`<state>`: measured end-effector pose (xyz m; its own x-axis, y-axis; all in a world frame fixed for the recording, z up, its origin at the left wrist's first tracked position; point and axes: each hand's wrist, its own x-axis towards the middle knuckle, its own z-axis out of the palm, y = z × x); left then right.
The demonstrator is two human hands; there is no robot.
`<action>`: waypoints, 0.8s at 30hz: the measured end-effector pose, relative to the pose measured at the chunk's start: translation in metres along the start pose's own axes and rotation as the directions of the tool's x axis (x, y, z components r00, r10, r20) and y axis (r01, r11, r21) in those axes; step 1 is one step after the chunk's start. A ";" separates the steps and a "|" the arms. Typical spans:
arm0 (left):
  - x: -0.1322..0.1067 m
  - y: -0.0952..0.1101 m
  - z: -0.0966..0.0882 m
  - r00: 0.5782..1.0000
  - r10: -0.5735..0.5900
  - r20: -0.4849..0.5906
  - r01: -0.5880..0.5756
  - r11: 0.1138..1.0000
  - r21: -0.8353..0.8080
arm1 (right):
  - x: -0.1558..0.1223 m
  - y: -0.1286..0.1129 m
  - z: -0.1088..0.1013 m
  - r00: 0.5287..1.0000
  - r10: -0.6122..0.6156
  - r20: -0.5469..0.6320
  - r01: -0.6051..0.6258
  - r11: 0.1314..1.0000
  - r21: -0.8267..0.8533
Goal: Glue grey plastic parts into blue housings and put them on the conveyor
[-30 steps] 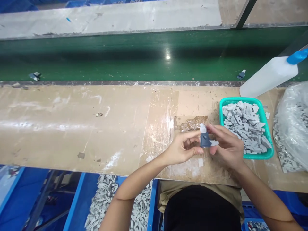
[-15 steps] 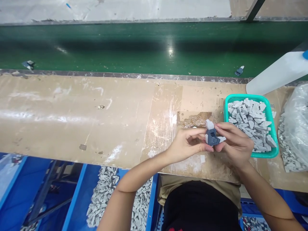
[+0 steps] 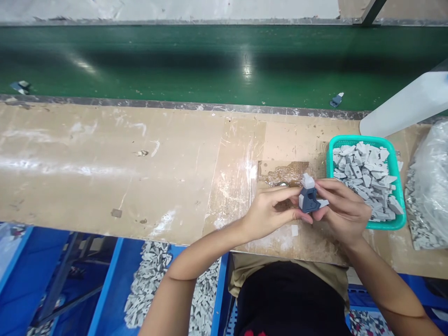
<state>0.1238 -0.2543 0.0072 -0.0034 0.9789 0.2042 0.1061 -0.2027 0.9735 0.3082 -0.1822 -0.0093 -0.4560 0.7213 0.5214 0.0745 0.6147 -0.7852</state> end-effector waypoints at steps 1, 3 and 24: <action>0.000 -0.001 0.000 1.000 0.018 -0.015 -0.017 0.999 0.031 | 0.000 0.000 0.000 1.000 0.012 -0.001 -0.012 1.000 -0.004; -0.001 -0.002 0.001 0.996 0.074 -0.054 -0.068 0.993 0.099 | 0.000 -0.001 0.002 1.000 0.023 0.004 -0.023 1.000 0.004; -0.001 0.005 0.003 0.973 0.180 -0.143 -0.143 0.961 0.235 | -0.002 -0.006 0.010 0.982 -0.181 -0.059 0.162 0.958 -0.237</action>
<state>0.1269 -0.2566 0.0112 -0.1267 0.9126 0.3888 0.3357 -0.3293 0.8825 0.2999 -0.1906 -0.0088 -0.4088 0.6158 0.6736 0.2080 0.7815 -0.5882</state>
